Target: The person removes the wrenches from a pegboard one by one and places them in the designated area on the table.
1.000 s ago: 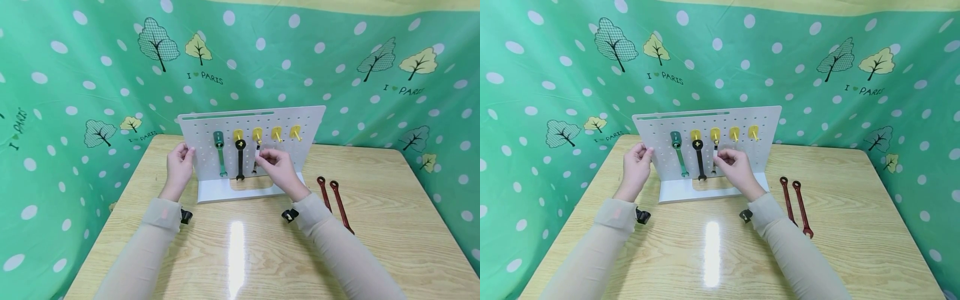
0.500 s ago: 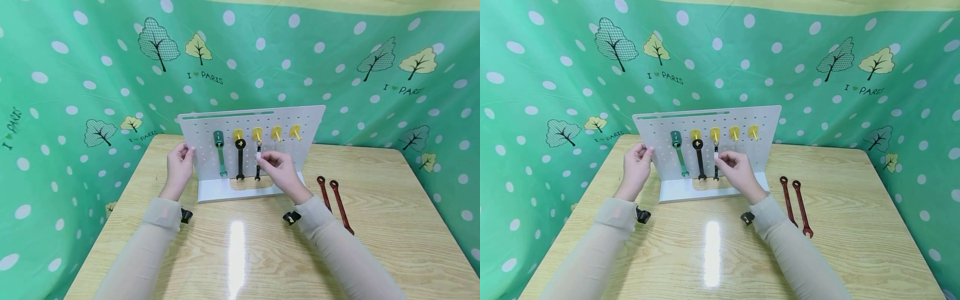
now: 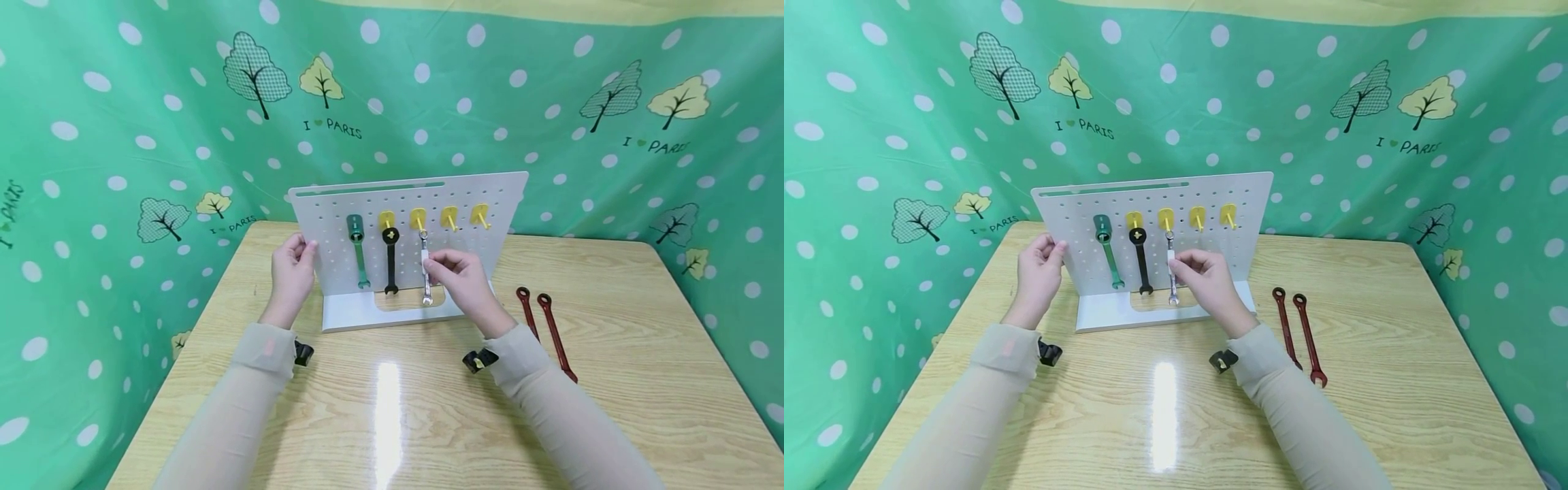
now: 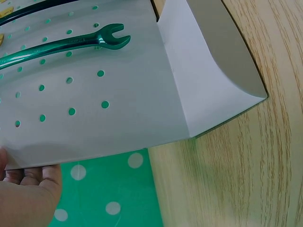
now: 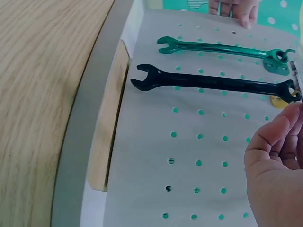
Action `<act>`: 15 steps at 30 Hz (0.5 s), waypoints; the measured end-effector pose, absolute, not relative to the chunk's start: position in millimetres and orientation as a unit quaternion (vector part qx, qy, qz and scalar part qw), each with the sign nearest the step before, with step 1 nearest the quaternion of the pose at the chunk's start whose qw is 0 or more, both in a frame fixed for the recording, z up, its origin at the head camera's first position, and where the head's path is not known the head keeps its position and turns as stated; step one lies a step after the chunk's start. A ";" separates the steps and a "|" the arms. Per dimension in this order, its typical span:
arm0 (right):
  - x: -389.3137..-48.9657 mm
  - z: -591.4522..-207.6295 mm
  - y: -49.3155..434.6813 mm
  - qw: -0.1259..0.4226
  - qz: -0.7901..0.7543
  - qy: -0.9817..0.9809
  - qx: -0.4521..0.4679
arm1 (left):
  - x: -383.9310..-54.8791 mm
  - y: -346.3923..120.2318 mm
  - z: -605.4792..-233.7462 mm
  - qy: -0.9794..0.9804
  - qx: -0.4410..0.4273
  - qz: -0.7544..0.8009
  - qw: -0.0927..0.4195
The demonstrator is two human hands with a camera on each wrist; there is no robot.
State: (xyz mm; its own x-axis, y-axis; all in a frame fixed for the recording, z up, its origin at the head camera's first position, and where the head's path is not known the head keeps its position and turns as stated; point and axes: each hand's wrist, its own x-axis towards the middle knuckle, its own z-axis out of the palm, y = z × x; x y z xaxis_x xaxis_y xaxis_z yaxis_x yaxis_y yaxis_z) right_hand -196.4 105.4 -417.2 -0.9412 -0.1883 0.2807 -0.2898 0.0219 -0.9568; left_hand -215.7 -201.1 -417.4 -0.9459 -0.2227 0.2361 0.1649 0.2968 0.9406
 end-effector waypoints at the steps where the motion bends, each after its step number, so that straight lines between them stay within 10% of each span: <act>1: -196.0 -416.4 105.7 0.038 0.681 -0.712 0.168 | -215.5 -201.1 -417.2 -0.788 0.019 -0.593 0.163; 15: -193.9 -407.5 106.2 0.041 0.683 -0.706 0.182 | -214.7 -201.4 -417.2 -0.789 0.018 -0.592 0.164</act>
State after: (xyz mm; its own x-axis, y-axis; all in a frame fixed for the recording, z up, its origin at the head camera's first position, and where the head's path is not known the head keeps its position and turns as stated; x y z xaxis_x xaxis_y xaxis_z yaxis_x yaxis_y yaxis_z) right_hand -193.9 106.2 -407.5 -0.9308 -0.2010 0.3052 -0.3117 0.0010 -0.9502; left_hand -214.7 -201.4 -417.2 -0.9458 -0.2216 0.2372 0.1655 0.2996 0.9396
